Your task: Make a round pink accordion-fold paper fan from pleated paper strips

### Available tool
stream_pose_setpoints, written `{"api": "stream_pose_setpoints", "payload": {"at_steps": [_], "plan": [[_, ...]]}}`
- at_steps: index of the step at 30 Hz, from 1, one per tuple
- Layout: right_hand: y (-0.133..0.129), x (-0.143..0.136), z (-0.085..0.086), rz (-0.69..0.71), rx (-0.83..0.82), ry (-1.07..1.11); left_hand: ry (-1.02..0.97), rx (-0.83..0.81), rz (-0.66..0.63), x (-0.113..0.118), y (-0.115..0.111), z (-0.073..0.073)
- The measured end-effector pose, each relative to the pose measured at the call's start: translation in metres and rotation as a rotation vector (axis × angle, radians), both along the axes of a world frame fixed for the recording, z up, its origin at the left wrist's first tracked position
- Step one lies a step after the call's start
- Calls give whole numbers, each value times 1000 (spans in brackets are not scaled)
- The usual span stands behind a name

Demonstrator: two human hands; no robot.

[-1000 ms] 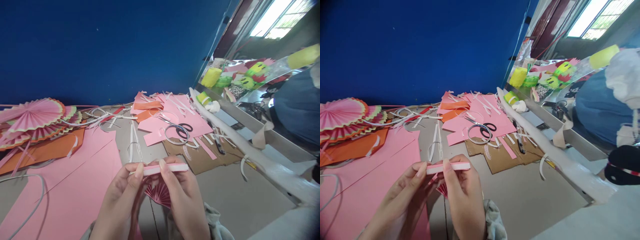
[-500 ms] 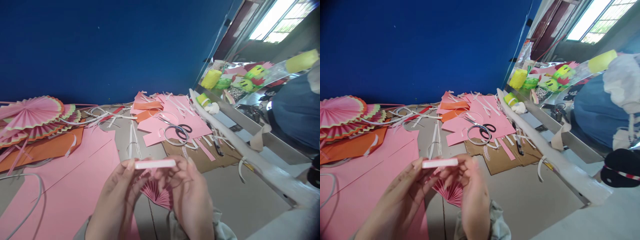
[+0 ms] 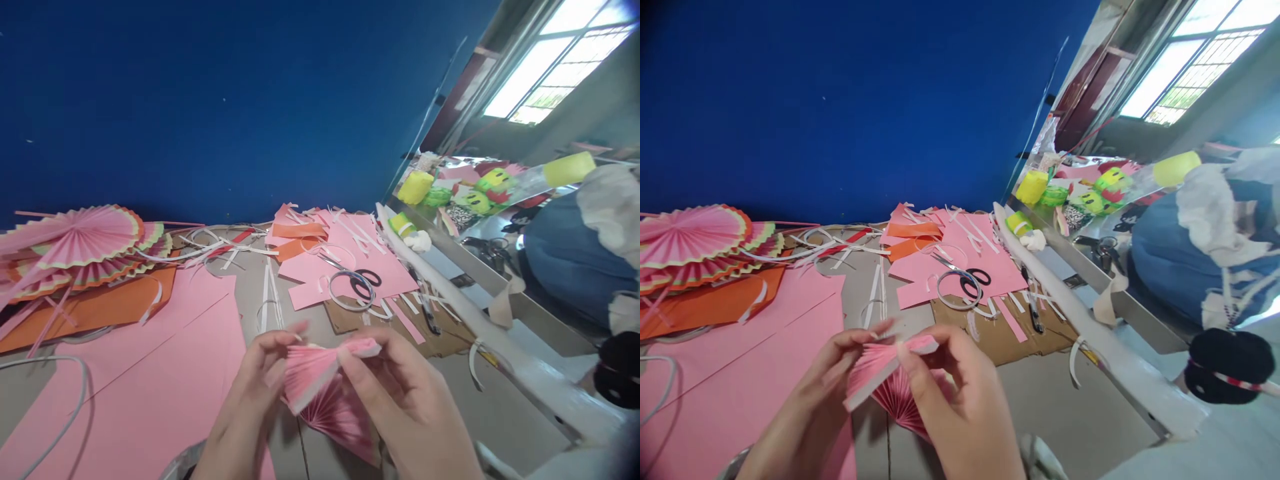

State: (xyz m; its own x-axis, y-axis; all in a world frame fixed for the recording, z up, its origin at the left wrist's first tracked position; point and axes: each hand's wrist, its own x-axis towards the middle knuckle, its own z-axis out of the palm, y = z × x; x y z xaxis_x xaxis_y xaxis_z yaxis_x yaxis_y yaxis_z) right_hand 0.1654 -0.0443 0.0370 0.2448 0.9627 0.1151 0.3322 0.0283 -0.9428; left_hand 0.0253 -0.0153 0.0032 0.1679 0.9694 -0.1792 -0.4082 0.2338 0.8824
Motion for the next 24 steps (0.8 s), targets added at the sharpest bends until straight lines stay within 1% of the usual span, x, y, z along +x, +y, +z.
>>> {"api": "stream_pose_setpoints", "payload": {"at_steps": [1,2,3,5,6,7,8,10,13,15,18,20,22,24], "plan": [[0,3,7,85,2,-109,59,112,34,-2,2,0],[2,6,13,183,20,-208,147,243,31,-5,3,2],[5,7,18,275,47,-297,252,369,-34,-8,5,4],[14,7,25,421,133,-429,421,588,-259,-13,8,9],[20,7,26,471,179,-464,472,649,-370,-16,10,12],[25,6,24,513,232,-475,506,700,-442,-18,12,13],[31,5,19,539,279,-464,538,737,-482,-20,14,13],[40,5,5,593,433,-366,614,760,-494,-23,17,10],[47,7,-21,519,607,-200,706,738,-466,-26,21,-2],[49,10,-33,525,640,-182,752,736,-449,-25,22,-10],[48,12,-37,571,598,-278,843,747,-416,-23,24,-19],[48,10,-37,563,546,-326,872,791,-386,-23,26,-24],[47,5,-38,500,484,-274,867,863,-369,-24,28,-28],[46,0,-43,421,416,-146,846,912,-368,-25,30,-32]]}}
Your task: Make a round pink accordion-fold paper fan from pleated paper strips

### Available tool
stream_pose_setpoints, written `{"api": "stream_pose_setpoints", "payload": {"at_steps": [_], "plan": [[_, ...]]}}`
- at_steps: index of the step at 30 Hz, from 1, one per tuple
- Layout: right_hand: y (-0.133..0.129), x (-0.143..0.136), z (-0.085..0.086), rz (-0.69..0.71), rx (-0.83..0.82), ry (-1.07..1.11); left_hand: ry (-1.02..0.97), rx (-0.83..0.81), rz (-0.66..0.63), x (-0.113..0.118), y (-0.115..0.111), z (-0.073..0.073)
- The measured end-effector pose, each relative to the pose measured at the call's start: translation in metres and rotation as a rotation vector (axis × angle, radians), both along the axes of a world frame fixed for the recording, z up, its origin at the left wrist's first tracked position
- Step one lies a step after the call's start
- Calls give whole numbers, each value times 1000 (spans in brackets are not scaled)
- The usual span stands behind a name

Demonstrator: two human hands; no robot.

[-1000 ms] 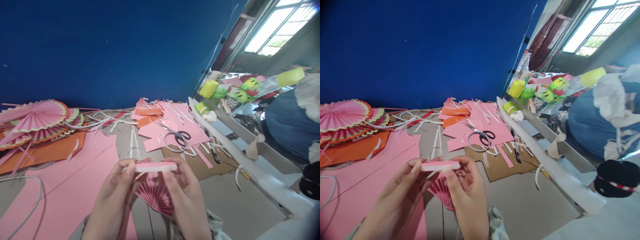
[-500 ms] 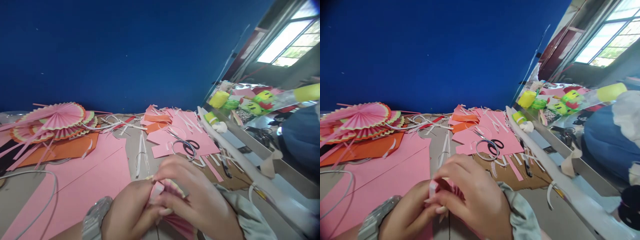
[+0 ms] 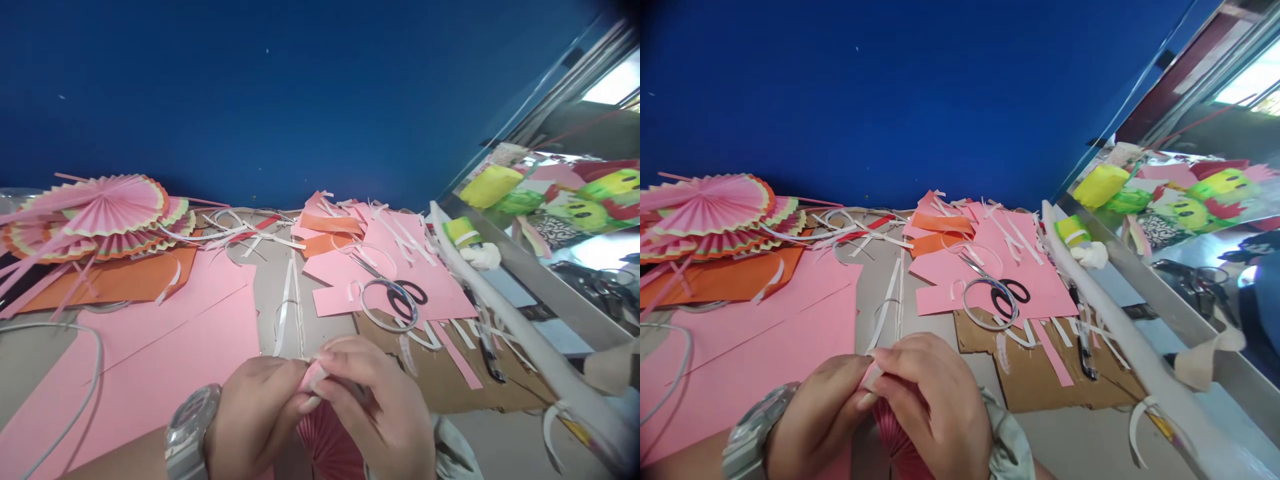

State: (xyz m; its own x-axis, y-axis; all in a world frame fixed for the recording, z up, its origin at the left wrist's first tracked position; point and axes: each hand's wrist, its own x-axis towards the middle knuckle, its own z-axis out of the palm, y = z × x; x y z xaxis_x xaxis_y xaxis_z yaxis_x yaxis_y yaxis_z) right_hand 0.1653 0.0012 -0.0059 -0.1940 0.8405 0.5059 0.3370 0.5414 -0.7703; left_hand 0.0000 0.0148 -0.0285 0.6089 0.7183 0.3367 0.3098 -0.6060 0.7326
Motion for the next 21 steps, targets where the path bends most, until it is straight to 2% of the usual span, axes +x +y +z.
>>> {"api": "stream_pose_setpoints", "payload": {"at_steps": [5,10,13,16,21], "plan": [[-4,-5,-11,4,-130,227,-71,-16,55,2,0,-2],[-5,-8,-2,-85,-223,290,-100,-50,26,4,1,1],[-5,-9,4,-124,-209,275,-100,-65,-9,3,3,2],[-3,-9,4,-54,-253,270,-55,-63,-27,2,5,2],[5,-6,-2,188,-610,541,29,-72,-18,1,7,1]]}}
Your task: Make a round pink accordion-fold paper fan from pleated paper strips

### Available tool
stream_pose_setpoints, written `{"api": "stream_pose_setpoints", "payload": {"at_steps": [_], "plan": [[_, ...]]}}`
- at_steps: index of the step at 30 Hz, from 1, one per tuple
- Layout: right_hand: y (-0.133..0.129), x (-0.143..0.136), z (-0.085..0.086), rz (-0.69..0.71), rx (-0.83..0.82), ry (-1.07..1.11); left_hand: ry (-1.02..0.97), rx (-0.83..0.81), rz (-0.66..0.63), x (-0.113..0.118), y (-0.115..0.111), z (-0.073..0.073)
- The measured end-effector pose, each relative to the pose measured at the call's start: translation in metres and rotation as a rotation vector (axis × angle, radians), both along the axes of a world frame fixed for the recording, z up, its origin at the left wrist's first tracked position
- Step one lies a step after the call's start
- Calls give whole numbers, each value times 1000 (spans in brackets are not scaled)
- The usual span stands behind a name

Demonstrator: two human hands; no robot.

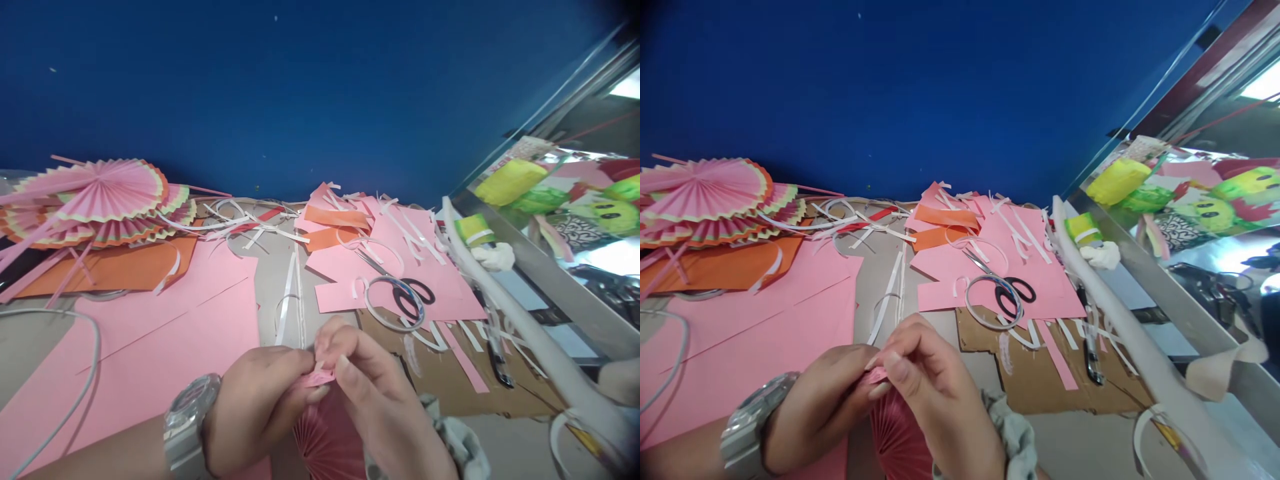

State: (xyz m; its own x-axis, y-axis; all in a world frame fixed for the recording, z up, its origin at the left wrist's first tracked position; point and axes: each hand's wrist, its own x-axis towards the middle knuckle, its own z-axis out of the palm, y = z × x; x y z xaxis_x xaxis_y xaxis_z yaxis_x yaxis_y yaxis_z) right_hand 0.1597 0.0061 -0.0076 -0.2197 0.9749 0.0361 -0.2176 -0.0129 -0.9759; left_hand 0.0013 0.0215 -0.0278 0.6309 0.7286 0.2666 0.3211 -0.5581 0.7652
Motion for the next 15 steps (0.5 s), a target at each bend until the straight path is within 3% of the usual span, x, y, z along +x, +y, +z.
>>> {"api": "stream_pose_setpoints", "payload": {"at_steps": [5,9,11,13,15], "plan": [[5,5,4,134,-102,5,-48,-120,2,1,-4,3],[2,8,9,175,25,-116,-50,-169,-22,1,-6,13],[-2,9,10,26,159,-252,-6,-68,17,1,-3,18],[-6,9,10,-215,292,-393,34,69,61,-1,1,19],[-9,7,11,-282,365,-503,92,201,89,-3,6,17]]}}
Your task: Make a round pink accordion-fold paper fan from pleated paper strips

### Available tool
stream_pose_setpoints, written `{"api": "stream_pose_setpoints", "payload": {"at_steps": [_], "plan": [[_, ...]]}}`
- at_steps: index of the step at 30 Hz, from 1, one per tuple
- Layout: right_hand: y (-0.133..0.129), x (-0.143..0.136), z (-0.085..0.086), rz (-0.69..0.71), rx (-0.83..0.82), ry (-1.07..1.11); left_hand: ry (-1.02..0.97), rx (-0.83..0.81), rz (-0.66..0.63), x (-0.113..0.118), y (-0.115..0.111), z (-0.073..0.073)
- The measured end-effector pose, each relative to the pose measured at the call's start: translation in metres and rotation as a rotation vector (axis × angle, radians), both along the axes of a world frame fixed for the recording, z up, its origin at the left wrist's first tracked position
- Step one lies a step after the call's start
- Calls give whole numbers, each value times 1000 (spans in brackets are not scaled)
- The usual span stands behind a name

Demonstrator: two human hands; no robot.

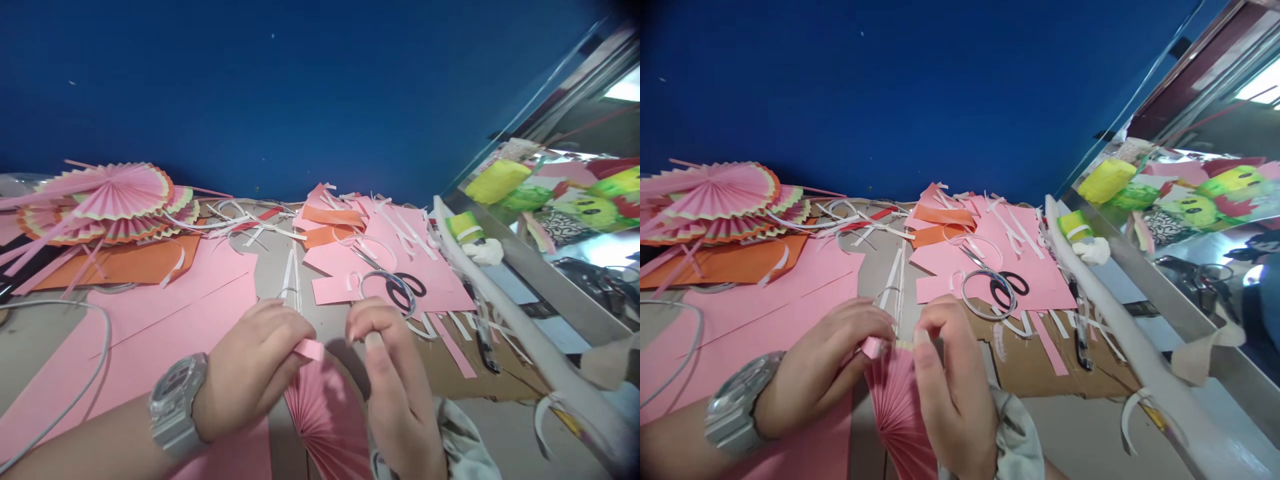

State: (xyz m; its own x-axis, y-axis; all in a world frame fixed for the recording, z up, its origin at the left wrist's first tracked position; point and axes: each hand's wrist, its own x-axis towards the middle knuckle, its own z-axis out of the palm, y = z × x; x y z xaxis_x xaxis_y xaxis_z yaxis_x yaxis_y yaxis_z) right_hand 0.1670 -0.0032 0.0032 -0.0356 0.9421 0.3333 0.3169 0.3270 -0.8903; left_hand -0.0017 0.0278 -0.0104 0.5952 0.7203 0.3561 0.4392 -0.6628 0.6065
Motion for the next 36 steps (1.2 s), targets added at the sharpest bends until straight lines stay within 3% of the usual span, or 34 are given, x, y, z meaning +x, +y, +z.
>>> {"api": "stream_pose_setpoints", "payload": {"at_steps": [4,10,17,28,36], "plan": [[1,-4,5,221,-139,-183,86,103,18,-6,7,-10],[7,-4,5,265,-153,-256,141,118,-9,-10,11,-17],[6,-6,2,166,-131,-378,112,194,13,-11,12,-18],[6,-3,-4,186,-111,-401,143,296,52,-11,12,-18],[6,-4,-3,189,-113,-393,116,271,41,-11,12,-21]]}}
